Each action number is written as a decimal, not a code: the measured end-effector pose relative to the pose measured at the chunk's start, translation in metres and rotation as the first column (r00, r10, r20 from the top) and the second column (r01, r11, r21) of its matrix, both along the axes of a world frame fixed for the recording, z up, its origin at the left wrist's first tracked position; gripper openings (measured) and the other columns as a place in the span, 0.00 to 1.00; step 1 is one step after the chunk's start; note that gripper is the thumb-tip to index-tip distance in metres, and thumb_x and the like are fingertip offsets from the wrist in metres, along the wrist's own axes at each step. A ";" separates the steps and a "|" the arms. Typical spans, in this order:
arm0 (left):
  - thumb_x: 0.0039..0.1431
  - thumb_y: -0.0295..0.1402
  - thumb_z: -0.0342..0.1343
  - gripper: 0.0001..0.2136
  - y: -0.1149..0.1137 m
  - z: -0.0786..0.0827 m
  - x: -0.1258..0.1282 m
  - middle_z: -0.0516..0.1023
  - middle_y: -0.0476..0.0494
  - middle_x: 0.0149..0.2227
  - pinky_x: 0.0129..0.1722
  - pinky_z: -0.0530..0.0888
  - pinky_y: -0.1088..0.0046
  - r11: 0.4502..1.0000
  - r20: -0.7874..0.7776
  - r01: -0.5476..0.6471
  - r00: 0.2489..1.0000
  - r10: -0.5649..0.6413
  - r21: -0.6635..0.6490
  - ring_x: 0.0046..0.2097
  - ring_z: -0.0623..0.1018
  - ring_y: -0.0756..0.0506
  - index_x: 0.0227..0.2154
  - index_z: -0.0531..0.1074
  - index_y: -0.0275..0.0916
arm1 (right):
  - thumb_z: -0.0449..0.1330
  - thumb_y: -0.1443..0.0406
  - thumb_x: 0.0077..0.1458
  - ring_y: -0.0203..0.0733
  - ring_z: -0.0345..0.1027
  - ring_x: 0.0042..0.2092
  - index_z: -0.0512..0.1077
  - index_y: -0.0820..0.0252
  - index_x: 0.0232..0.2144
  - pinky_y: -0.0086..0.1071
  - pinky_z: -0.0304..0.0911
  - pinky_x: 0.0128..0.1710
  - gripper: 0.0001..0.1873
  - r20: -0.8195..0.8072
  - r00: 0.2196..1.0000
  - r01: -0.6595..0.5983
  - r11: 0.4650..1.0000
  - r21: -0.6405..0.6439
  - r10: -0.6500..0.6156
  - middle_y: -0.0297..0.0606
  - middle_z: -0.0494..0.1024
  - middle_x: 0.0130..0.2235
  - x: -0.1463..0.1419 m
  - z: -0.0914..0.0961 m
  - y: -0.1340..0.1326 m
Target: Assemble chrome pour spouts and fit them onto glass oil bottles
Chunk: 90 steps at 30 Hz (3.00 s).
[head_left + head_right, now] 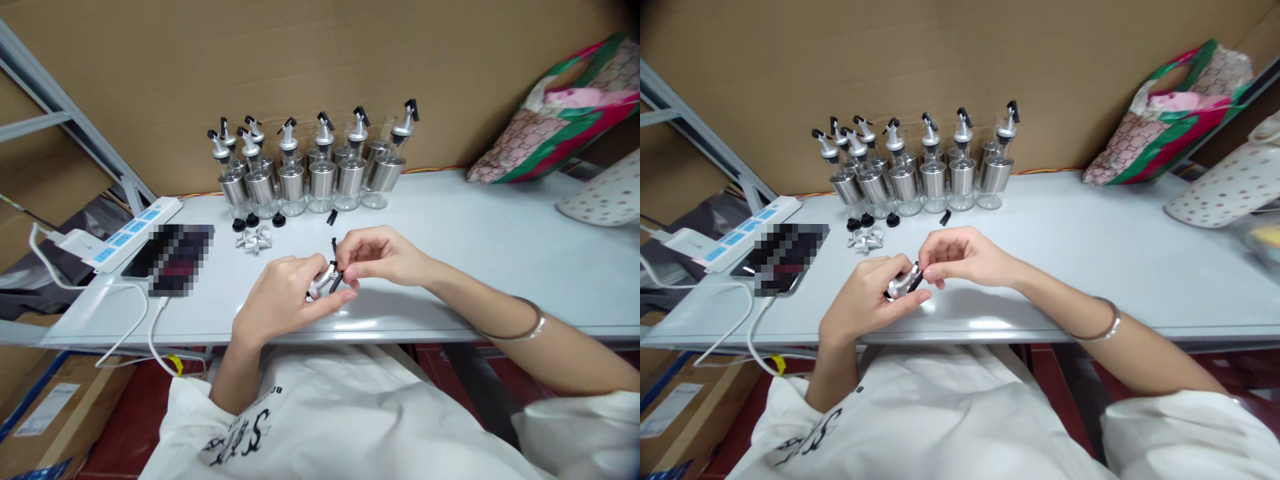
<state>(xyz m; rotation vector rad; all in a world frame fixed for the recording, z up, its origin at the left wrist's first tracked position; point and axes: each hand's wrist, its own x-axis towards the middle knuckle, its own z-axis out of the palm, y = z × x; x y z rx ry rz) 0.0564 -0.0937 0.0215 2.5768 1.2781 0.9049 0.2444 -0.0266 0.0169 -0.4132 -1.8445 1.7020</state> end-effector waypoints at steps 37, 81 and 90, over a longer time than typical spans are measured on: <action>0.59 0.41 0.51 0.14 0.002 -0.002 0.002 0.65 0.54 0.18 0.24 0.61 0.78 0.992 -0.015 -0.010 1.000 0.012 0.125 0.21 0.65 0.53 0.24 0.64 0.37 | 0.65 0.67 0.49 0.34 0.70 0.35 0.71 0.65 0.29 0.29 0.66 0.37 0.07 0.025 0.996 -0.085 0.996 0.031 0.084 0.37 0.75 0.31 0.005 0.002 0.003; 0.55 0.32 0.44 0.06 -0.001 0.003 0.002 0.63 0.53 0.18 0.24 0.61 0.75 0.997 -0.006 0.078 0.997 -0.078 -0.014 0.22 0.63 0.51 0.24 0.62 0.39 | 0.62 0.64 0.53 0.27 0.59 0.22 0.69 0.65 0.27 0.22 0.57 0.21 0.09 0.127 0.989 -0.085 0.990 0.113 0.071 0.30 0.69 0.21 0.005 0.010 -0.006; 0.58 0.32 0.43 0.08 -0.001 0.004 0.002 0.63 0.52 0.19 0.25 0.61 0.75 0.997 -0.016 0.075 0.997 -0.076 -0.030 0.22 0.63 0.51 0.24 0.61 0.39 | 0.62 0.62 0.53 0.28 0.62 0.22 0.68 0.65 0.29 0.23 0.60 0.23 0.10 0.102 0.992 -0.082 0.993 0.079 0.074 0.31 0.70 0.21 0.004 0.006 -0.005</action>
